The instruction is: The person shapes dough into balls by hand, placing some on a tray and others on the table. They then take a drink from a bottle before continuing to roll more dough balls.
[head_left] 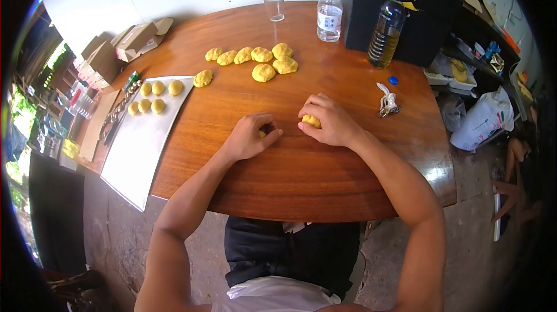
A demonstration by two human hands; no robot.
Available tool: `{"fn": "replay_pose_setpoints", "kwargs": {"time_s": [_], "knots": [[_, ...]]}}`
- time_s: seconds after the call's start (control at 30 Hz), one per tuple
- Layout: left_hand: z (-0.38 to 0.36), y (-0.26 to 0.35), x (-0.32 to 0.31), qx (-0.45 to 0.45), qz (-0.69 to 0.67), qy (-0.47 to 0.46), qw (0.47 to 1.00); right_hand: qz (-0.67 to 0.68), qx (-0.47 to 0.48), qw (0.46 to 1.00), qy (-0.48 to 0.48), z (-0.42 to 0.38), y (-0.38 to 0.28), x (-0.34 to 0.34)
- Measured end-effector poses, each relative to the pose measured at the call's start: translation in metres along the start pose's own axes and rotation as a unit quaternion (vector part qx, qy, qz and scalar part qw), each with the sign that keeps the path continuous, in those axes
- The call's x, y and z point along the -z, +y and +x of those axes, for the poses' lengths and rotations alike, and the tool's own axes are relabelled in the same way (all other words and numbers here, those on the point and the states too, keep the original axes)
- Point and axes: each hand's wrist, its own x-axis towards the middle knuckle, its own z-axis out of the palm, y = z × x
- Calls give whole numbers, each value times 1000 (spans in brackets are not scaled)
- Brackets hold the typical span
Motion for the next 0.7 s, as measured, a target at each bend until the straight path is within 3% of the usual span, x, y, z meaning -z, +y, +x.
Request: {"fn": "replay_pose_setpoints", "kwargs": {"time_s": [0.7], "knots": [[0, 0, 0, -4, 0, 2, 1000, 0, -4, 1000, -6, 0, -1, 1]]}}
